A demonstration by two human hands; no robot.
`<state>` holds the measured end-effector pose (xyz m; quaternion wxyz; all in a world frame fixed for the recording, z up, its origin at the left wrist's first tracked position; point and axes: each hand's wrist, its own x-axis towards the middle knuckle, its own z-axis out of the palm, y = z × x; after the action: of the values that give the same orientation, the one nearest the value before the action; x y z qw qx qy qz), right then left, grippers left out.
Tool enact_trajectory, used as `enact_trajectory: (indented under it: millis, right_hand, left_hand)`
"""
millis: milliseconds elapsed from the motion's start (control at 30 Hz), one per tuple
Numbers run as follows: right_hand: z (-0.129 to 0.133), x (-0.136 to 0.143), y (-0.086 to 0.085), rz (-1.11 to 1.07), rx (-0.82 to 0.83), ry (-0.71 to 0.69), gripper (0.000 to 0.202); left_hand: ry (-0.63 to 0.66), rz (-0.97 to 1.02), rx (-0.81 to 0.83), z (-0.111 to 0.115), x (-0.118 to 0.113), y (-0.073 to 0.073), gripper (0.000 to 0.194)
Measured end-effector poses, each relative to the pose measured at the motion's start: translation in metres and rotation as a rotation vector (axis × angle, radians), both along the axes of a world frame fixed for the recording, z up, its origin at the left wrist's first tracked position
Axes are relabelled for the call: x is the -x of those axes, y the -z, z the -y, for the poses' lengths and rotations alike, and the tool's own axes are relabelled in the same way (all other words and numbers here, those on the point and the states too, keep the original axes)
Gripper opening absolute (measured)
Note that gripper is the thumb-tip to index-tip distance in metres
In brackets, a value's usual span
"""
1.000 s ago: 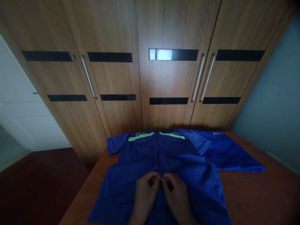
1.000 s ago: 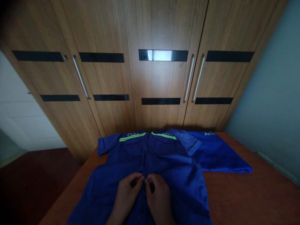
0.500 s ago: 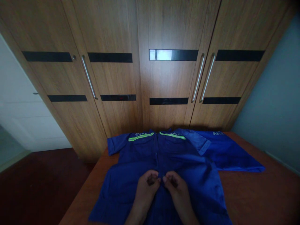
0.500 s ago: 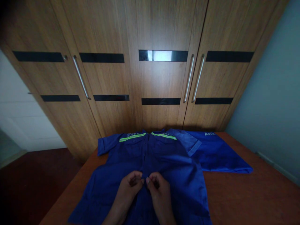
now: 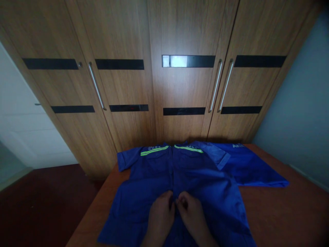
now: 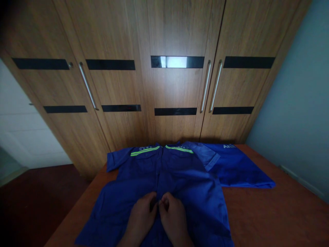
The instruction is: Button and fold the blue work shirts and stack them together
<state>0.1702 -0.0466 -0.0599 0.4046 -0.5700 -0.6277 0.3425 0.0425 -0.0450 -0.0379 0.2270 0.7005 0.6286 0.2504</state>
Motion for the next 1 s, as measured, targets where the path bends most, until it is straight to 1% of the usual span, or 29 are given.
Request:
enact_trajectory:
  millis: [100,200,267,333,433,500,533,600,700,767,833,900,1000]
  right_hand:
    - [0.000,0.000,-0.002,0.190,-0.020,0.033,0.018]
    - [-0.004,-0.003,-0.012,0.358,-0.106,0.091,0.019]
    - [-0.010,-0.003,-0.025,0.458,-0.183,0.128,0.017]
    - [-0.021,0.000,-0.040,0.544,-0.244,0.141,0.014]
    - [-0.043,0.009,-0.060,0.659,-0.277,0.145,0.012]
    - [-0.058,0.015,-0.066,0.736,-0.250,0.142,0.014]
    - [-0.064,0.016,-0.066,0.770,-0.225,0.136,0.015]
    - [-0.074,0.017,-0.061,0.814,-0.166,0.125,0.015]
    - [-0.082,0.011,-0.047,0.809,-0.102,0.116,0.017]
    - [-0.083,0.006,-0.039,0.775,-0.069,0.107,0.017]
    - [-0.083,0.003,-0.034,0.736,-0.049,0.104,0.017]
    - [-0.083,0.002,-0.033,0.709,-0.055,0.118,0.016]
    - [-0.082,0.001,-0.035,0.680,-0.076,0.154,0.013]
  left_hand:
    - [0.027,-0.066,0.033,0.001,0.001,0.000,0.024]
    - [0.053,-0.075,0.041,0.006,0.004,-0.004,0.021]
    - [0.075,-0.074,0.050,0.007,0.008,-0.014,0.014]
    - [0.091,-0.073,0.039,0.003,0.013,-0.031,0.009]
    - [0.080,-0.111,-0.076,-0.017,0.016,-0.058,0.014]
    - [0.068,-0.163,-0.149,-0.038,0.013,-0.067,0.015]
    - [0.066,-0.195,-0.157,-0.050,0.011,-0.067,0.015]
    - [0.053,-0.260,-0.132,-0.070,0.006,-0.060,0.012]
    - [0.025,-0.299,-0.084,-0.089,0.001,-0.038,0.010]
    - [0.016,-0.285,-0.069,-0.094,0.002,-0.024,0.008]
    - [0.018,-0.258,-0.054,-0.094,0.005,-0.014,0.008]
    - [0.024,-0.230,-0.041,-0.093,0.009,-0.009,0.008]
    - [0.034,-0.204,-0.022,-0.092,0.011,-0.007,0.009]
